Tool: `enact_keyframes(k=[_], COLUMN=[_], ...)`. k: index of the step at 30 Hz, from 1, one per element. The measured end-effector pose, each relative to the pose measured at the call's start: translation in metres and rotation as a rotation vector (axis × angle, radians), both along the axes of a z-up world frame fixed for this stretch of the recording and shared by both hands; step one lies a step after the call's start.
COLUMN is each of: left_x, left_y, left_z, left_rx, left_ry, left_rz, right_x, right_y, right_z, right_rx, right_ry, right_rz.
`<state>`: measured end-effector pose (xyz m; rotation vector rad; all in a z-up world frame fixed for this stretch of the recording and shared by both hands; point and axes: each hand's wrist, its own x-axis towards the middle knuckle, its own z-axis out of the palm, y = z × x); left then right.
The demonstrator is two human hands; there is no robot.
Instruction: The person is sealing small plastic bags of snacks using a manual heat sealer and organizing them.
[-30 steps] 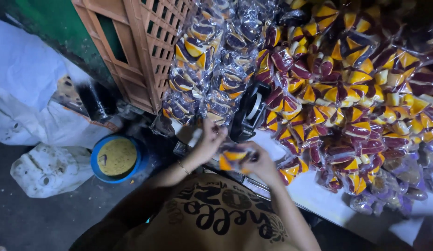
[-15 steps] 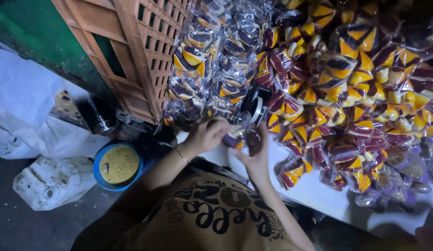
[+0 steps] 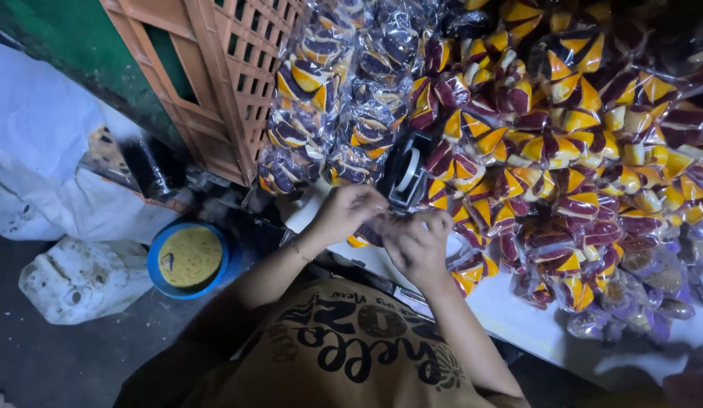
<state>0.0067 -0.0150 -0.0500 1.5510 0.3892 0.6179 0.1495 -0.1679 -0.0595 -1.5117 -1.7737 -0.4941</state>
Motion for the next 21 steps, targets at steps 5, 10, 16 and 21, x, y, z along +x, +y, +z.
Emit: enact_keyframes(k=[5, 10, 16, 21], left_x=[-0.019, -0.023, -0.015, -0.01], left_y=[-0.016, -0.033, -0.055, -0.06], left_z=[0.028, 0.041, -0.039, -0.071], left_rx=[0.148, 0.328, 0.334, -0.172], left_ry=[0.029, -0.024, -0.1, 0.006], left_rz=[-0.034, -0.103, -0.054, 0.049], right_x=[0.003, 0.018, 0.02, 0.012], right_y=[-0.002, -0.008, -0.019, -0.039], right_z=[0.033, 0.021, -0.014, -0.028], right_rx=[-0.223, -0.361, -0.396, -0.436], right_ry=[0.592, 0.929, 1.309, 0.647], right_rz=[0.15, 0.251, 0.267, 0.129])
